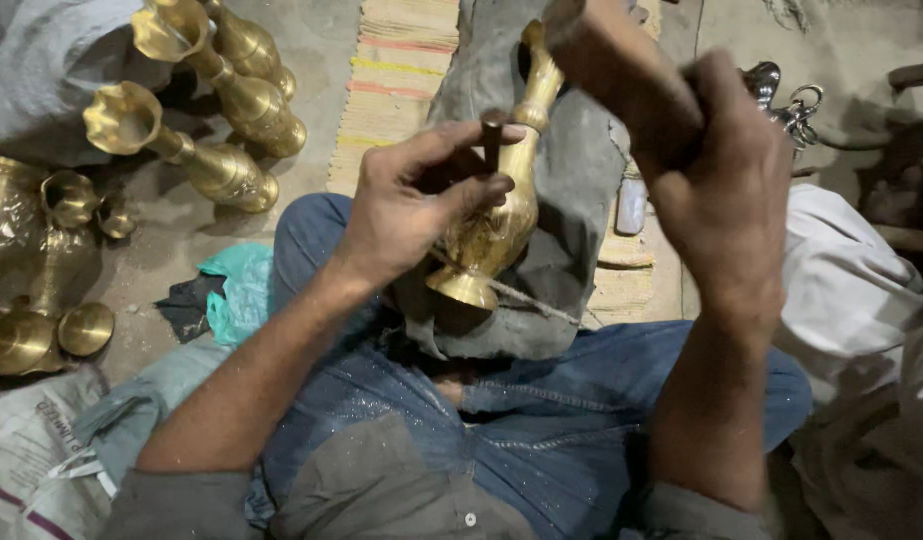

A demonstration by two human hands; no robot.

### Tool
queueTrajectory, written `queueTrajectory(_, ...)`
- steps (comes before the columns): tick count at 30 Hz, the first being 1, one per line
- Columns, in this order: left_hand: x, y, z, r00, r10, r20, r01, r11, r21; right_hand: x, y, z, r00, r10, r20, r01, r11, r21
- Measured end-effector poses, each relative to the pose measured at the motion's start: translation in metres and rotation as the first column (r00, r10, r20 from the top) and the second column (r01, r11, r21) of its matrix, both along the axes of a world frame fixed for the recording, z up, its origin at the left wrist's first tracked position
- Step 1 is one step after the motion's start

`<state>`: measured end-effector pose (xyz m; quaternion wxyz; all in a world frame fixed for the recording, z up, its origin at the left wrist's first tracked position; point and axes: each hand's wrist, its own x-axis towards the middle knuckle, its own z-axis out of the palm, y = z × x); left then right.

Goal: The person sits cross-legged on the floor with a brass vase resting on a cloth pad on their lap. They hold a chisel against the vase's decorated surface and strike it with a wooden mallet, repositioning the chisel repeatedly to engrave ornamental patterns, occasionally pausing to reposition the vase.

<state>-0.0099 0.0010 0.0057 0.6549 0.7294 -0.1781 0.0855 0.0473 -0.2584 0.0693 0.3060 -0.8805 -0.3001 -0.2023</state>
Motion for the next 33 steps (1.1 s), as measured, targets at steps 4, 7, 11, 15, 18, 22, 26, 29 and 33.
queueTrajectory(4,0.001,-0.001,0.002,0.986,-0.001,0.167,-0.047,0.958,0.282,0.021,0.011,0.015,0.996,0.057,-0.066,-0.059,0.997,-0.041)
queueTrajectory(7,0.007,-0.001,0.005,0.998,-0.015,0.055,0.002,0.972,0.235,0.023,0.016,0.008,0.989,0.133,0.064,-0.126,0.987,-0.100)
queueTrajectory(11,0.013,-0.002,0.006,1.000,0.008,0.024,-0.013,0.971,0.238,0.019,0.013,-0.012,0.997,-0.023,0.073,0.037,0.982,-0.186)
queueTrajectory(15,0.014,-0.003,0.001,0.995,-0.033,0.098,0.000,0.951,0.310,0.024,0.008,-0.018,0.992,-0.099,-0.076,0.085,0.981,-0.175)
queueTrajectory(18,0.016,-0.002,-0.003,0.995,-0.064,0.080,0.039,0.958,0.283,0.021,0.008,-0.013,0.993,-0.090,-0.079,0.073,0.977,-0.198)
queueTrajectory(22,0.022,0.000,-0.005,0.994,-0.076,0.081,0.049,0.954,0.294,0.015,0.008,-0.002,0.993,-0.083,0.085,0.102,0.960,-0.261)
queueTrajectory(26,0.020,0.000,-0.006,0.991,-0.084,0.102,0.049,0.952,0.303,0.012,0.009,0.001,0.980,-0.028,-0.195,0.051,0.992,0.116)
queueTrajectory(29,0.020,0.001,-0.007,0.989,-0.072,0.127,0.028,0.947,0.320,0.011,0.010,0.002,0.872,0.040,-0.488,0.150,0.927,0.343)
queueTrajectory(33,0.023,0.002,-0.010,0.983,-0.113,0.143,0.064,0.949,0.309,0.011,0.011,0.000,0.967,-0.008,0.253,0.110,0.913,-0.393)
